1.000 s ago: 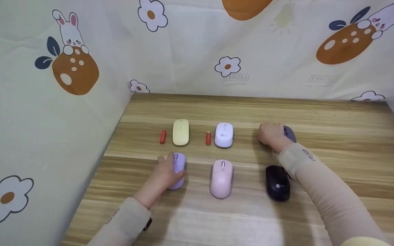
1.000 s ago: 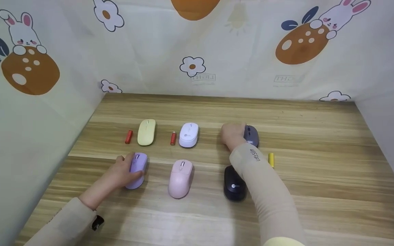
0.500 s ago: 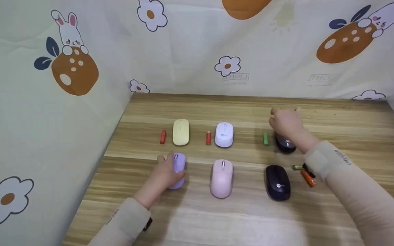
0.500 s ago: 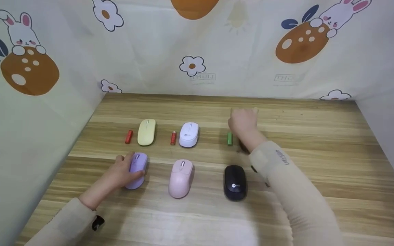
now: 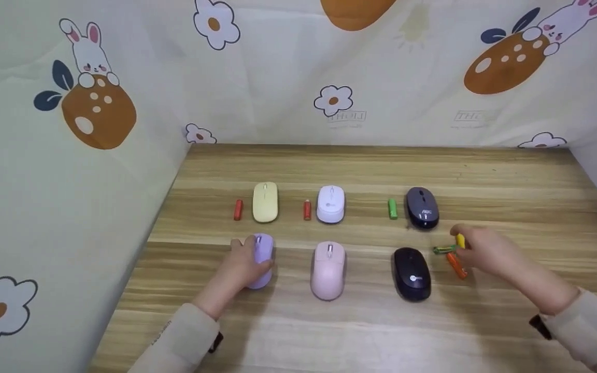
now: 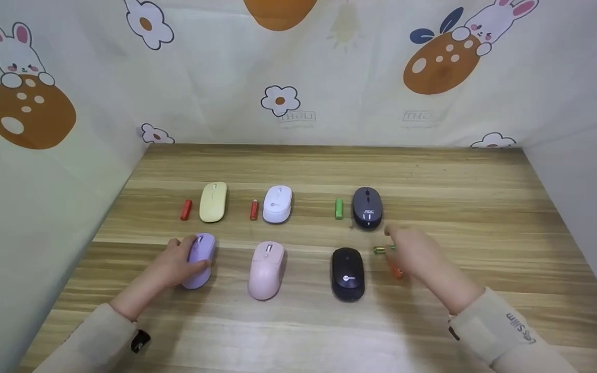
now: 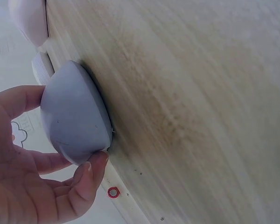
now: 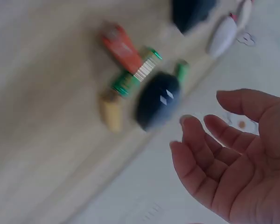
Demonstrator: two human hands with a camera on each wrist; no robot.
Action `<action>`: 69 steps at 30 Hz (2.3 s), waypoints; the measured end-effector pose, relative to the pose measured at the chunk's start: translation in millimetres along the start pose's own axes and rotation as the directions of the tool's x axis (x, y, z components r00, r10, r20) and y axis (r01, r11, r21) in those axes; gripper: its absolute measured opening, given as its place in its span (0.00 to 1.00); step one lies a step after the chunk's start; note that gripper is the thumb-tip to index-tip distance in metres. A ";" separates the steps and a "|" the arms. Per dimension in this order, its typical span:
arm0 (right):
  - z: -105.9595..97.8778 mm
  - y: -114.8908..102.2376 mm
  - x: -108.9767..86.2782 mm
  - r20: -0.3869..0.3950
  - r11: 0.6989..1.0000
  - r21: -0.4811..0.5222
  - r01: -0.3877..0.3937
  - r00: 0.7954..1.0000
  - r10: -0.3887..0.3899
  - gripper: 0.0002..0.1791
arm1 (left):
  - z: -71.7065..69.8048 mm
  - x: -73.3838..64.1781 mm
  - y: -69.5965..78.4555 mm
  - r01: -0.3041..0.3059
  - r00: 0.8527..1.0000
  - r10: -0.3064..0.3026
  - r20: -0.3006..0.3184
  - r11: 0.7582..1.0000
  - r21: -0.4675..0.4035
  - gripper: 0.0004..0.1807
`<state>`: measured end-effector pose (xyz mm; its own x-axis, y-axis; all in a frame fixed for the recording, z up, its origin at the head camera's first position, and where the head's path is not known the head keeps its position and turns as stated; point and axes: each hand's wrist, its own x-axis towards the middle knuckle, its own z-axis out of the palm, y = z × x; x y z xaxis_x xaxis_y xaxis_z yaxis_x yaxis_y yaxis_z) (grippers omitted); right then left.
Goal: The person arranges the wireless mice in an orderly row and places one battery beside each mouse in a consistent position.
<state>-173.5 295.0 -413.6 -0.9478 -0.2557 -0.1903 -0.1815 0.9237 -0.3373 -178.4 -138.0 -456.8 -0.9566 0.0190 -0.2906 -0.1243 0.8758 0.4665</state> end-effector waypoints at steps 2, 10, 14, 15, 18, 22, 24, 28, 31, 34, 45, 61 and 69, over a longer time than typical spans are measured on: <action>13.7 6.8 -3.3 0.029 1.000 0.006 -0.003 1.000 0.003 0.21 | 0.0 0.2 0.0 -0.005 1.000 0.005 -0.002 1.000 0.003 0.41; 42.4 14.4 -11.1 0.016 1.000 -0.006 -0.009 1.000 0.009 0.14 | 0.9 0.8 -2.5 0.005 1.000 -0.006 -0.006 0.999 -0.040 0.42; 46.0 15.6 -10.0 0.037 0.996 0.029 -0.080 0.996 0.079 0.15 | 0.8 1.3 -3.0 0.010 1.000 -0.010 -0.001 0.999 -0.049 0.43; 46.5 16.0 -9.3 0.040 0.995 0.032 -0.091 0.995 0.090 0.16 | 0.9 1.4 -3.1 0.012 1.000 -0.012 0.000 0.999 -0.048 0.43; 47.4 17.7 -7.6 0.043 0.994 0.030 -0.103 0.994 0.102 0.18 | 1.0 1.0 -3.6 0.014 1.000 -0.014 0.001 0.999 -0.040 0.43; 48.6 18.8 -6.4 0.026 0.995 0.009 -0.100 0.995 0.100 0.16 | 1.3 1.2 -3.2 0.014 1.000 -0.014 0.002 0.999 -0.030 0.43; 49.1 18.9 -6.0 0.023 0.995 0.002 -0.103 0.994 0.103 0.13 | 1.5 1.8 -2.9 0.015 1.000 -0.015 0.004 1.000 -0.027 0.43; 48.5 18.9 -5.2 0.037 0.994 0.001 -0.107 0.994 0.107 0.12 | 1.8 2.2 -3.4 0.016 1.000 -0.016 0.011 1.000 -0.022 0.44; 48.9 18.9 -4.6 0.039 0.993 -0.004 -0.114 0.993 0.114 0.12 | 1.8 2.0 -3.4 0.019 1.000 -0.019 0.012 0.999 -0.027 0.44; 49.9 18.4 -4.2 0.024 0.994 -0.014 -0.108 0.994 0.108 0.11 | 1.8 1.2 -3.9 0.025 1.000 -0.025 0.008 0.999 -0.027 0.43; 53.3 18.7 -6.4 -0.030 0.997 -0.026 -0.074 0.997 0.073 0.10 | 1.8 0.3 -3.9 0.026 1.000 -0.026 -0.002 1.000 -0.018 0.44; 58.2 17.1 -7.4 -0.104 0.997 -0.061 -0.041 0.994 0.034 0.07 | 2.0 0.5 -3.0 0.034 0.999 -0.034 0.006 0.999 -0.024 0.44; 58.7 19.5 -6.8 -0.080 0.998 -0.056 -0.041 0.996 0.037 0.09 | 1.9 1.1 -3.8 0.034 0.999 -0.034 0.019 0.999 -0.006 0.45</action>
<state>-155.2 298.0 -473.0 -0.9719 -0.1977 -0.1280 -0.1564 0.9481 -0.2769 -178.4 -140.4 -460.5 -0.9468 -0.0014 -0.3219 -0.1581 0.8731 0.4611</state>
